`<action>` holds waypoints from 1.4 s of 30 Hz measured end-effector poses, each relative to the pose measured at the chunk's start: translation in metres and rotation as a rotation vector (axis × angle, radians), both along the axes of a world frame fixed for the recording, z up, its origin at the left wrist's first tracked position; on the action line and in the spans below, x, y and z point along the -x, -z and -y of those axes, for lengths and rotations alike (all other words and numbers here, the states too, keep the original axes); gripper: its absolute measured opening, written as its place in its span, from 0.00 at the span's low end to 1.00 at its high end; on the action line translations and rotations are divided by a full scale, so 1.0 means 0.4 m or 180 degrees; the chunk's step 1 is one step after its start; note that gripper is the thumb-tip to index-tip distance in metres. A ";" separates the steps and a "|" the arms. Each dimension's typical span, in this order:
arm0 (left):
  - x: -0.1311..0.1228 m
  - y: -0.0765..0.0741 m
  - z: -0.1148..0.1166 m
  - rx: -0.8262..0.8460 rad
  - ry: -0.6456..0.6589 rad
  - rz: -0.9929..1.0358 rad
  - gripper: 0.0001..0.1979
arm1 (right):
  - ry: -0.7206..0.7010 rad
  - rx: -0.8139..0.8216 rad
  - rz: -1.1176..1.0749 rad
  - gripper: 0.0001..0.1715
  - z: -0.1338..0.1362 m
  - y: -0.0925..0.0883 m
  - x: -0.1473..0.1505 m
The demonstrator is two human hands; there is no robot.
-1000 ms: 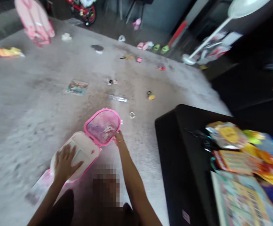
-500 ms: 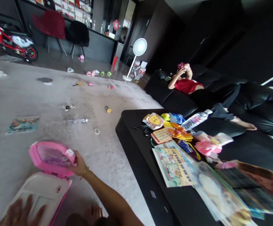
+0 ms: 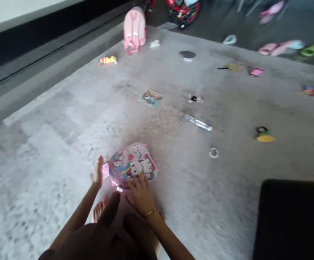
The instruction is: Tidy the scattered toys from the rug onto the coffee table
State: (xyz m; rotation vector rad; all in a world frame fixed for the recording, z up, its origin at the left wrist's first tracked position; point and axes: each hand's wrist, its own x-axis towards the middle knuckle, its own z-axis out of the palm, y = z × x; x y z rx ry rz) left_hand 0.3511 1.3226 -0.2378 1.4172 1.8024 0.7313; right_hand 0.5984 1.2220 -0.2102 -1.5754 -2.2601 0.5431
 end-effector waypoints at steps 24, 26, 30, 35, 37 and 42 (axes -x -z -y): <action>0.006 0.068 -0.134 0.0611 -0.0776 0.0622 0.16 | -0.0317 -0.0357 0.0510 0.39 -0.217 0.050 0.113; 0.001 0.058 -0.129 0.0539 -0.0745 0.0391 0.15 | -0.0315 -0.0342 0.0497 0.39 -0.213 0.049 0.112; -0.004 0.029 -0.113 0.0562 -0.0534 0.0092 0.19 | -0.0283 -0.0339 0.0477 0.39 -0.205 0.044 0.114; 0.004 0.018 -0.098 0.0503 -0.0162 0.0261 0.24 | -0.0233 -0.0317 0.0443 0.38 -0.206 0.042 0.122; 0.005 0.025 -0.061 0.0211 -0.0158 0.0332 0.22 | -0.0114 -0.0314 0.0425 0.38 -0.214 0.047 0.127; -0.016 0.066 0.126 0.0110 -0.1054 0.0644 0.20 | 0.0348 -0.0349 0.0381 0.37 -0.247 0.057 0.138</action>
